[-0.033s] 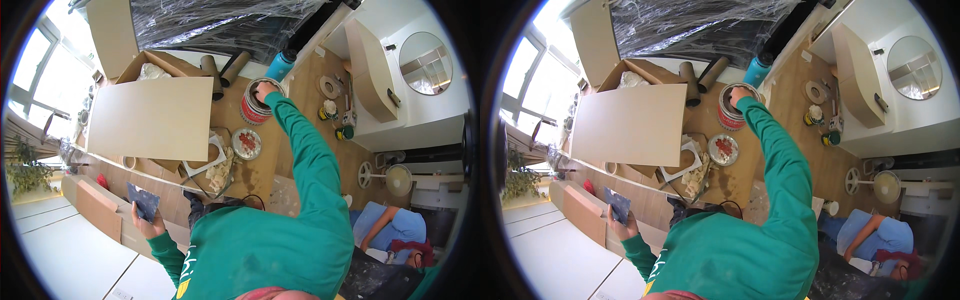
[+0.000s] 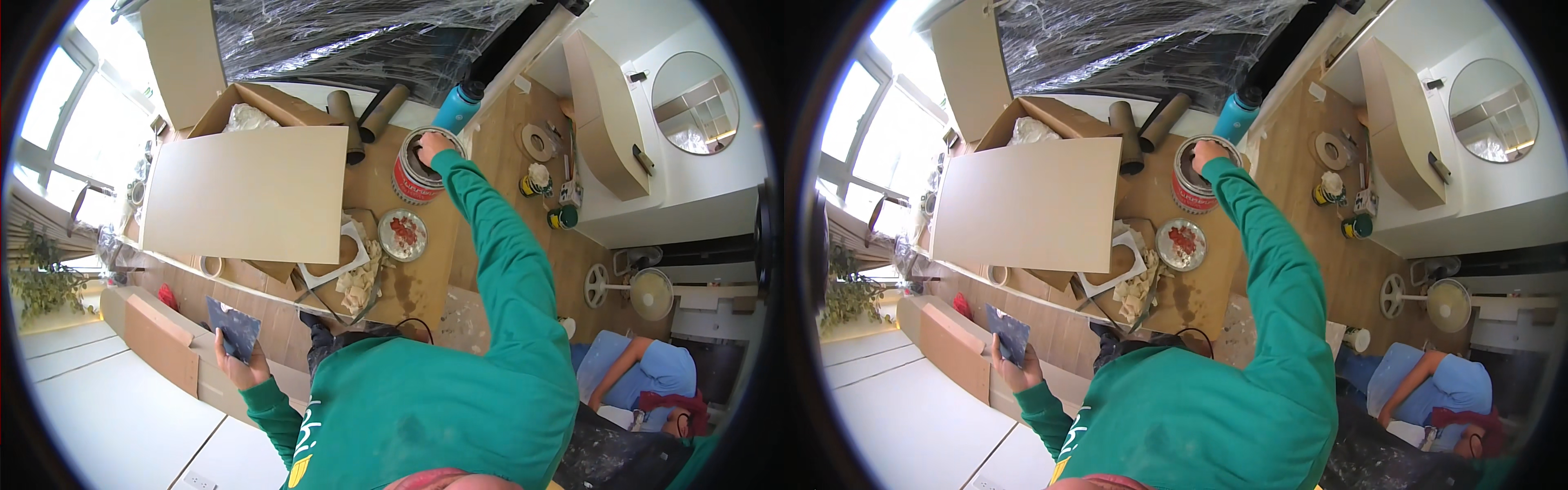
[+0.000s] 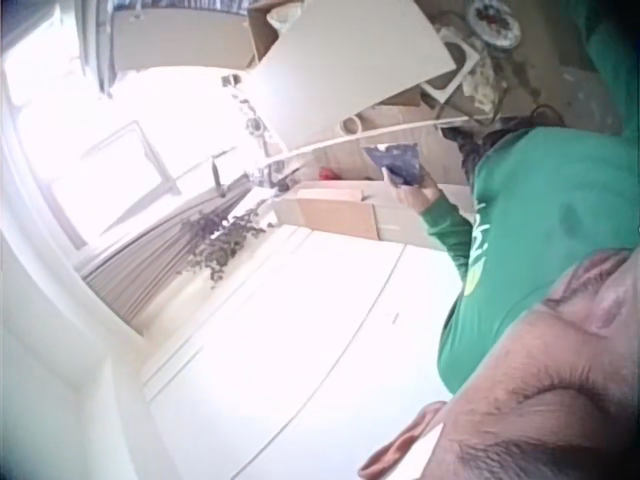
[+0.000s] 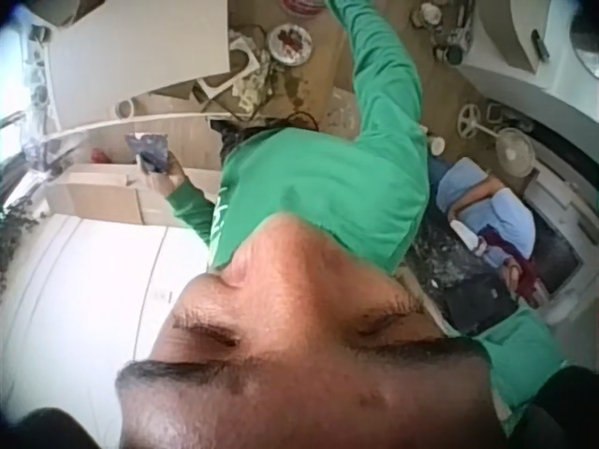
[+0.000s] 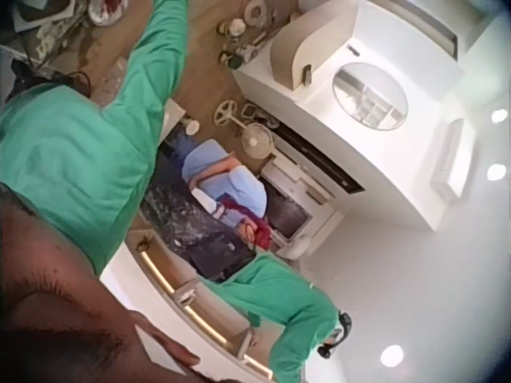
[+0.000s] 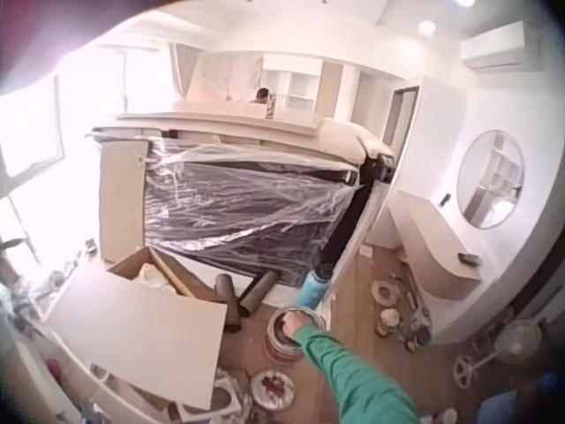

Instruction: The person holds two pieces of sandpaper and uses them to sand the edges and corners of a large white board on a table.

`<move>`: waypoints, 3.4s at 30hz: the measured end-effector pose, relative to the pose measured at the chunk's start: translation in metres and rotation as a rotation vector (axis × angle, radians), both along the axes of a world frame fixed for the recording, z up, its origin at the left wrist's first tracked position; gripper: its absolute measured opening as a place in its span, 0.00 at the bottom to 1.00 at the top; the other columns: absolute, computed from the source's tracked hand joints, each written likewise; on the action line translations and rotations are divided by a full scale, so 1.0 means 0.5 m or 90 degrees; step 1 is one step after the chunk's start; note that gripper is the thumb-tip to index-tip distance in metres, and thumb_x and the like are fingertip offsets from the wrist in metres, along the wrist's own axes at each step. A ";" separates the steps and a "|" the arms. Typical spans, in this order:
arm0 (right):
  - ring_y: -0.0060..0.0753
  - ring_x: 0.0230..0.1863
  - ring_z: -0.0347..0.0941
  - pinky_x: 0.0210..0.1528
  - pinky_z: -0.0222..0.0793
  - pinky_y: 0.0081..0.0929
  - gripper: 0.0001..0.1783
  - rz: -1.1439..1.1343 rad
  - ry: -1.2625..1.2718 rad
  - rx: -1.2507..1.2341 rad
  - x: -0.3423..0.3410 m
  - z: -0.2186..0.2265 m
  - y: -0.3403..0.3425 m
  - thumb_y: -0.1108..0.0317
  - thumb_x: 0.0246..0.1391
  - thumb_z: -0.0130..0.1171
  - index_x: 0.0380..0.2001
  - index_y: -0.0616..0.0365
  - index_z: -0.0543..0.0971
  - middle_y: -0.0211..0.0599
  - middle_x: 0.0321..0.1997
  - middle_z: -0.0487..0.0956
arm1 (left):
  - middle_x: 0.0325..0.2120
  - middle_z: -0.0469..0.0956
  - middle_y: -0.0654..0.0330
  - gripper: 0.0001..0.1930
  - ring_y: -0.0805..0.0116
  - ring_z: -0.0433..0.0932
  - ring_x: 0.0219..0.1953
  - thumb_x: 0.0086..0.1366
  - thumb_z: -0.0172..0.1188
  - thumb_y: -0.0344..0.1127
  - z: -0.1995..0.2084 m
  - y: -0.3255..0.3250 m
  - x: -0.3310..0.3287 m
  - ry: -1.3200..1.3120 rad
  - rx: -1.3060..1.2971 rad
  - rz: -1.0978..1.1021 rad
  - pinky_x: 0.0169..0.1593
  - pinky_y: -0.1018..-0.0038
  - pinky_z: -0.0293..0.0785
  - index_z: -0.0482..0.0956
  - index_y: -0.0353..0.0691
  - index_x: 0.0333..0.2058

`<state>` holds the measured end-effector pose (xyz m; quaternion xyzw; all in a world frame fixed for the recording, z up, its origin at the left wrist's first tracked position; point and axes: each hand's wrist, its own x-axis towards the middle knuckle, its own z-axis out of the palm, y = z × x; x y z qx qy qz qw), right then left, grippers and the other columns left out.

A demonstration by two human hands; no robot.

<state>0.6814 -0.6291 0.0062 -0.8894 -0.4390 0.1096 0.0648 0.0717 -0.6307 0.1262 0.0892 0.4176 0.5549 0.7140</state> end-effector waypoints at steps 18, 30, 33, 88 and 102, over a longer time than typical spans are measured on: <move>0.42 0.35 0.81 0.41 0.74 0.37 0.20 -0.024 0.269 0.276 0.120 0.178 -0.142 0.56 0.49 0.68 0.36 0.64 0.84 0.48 0.32 0.84 | 0.49 0.79 0.59 0.19 0.64 0.79 0.52 0.74 0.50 0.46 0.025 0.027 0.167 -0.012 0.067 -0.167 0.56 0.65 0.75 0.75 0.39 0.54; 0.14 0.33 0.75 0.38 0.73 0.18 0.13 0.033 0.516 0.549 -0.065 0.613 -0.290 0.67 0.60 0.64 0.40 0.68 0.83 0.29 0.35 0.84 | 0.45 0.81 0.60 0.19 0.69 0.82 0.44 0.74 0.52 0.48 0.082 0.053 0.515 -0.098 0.097 -0.512 0.50 0.69 0.80 0.74 0.39 0.52; 0.14 0.33 0.75 0.38 0.73 0.18 0.14 0.086 0.475 0.532 -0.146 0.678 -0.323 0.66 0.60 0.64 0.41 0.69 0.83 0.29 0.35 0.84 | 0.43 0.82 0.60 0.20 0.69 0.83 0.42 0.73 0.52 0.49 0.152 0.030 0.533 -0.077 0.107 -0.571 0.50 0.69 0.80 0.75 0.38 0.51; 0.36 0.50 0.80 0.54 0.77 0.37 0.19 -0.397 1.203 0.673 -1.046 0.350 -0.237 0.70 0.60 0.60 0.55 0.58 0.74 0.36 0.50 0.82 | 0.44 0.82 0.61 0.16 0.66 0.82 0.45 0.72 0.55 0.45 0.124 0.130 -0.248 -0.310 -0.050 -0.520 0.53 0.66 0.77 0.75 0.42 0.51; 0.51 0.62 0.67 0.68 0.62 0.48 0.38 0.460 0.051 0.507 -1.113 0.492 -0.173 0.90 0.40 0.55 0.58 0.55 0.76 0.45 0.58 0.70 | 0.42 0.82 0.61 0.17 0.69 0.82 0.42 0.70 0.59 0.44 0.171 0.092 -0.262 -0.295 -0.006 -0.625 0.49 0.68 0.79 0.75 0.41 0.51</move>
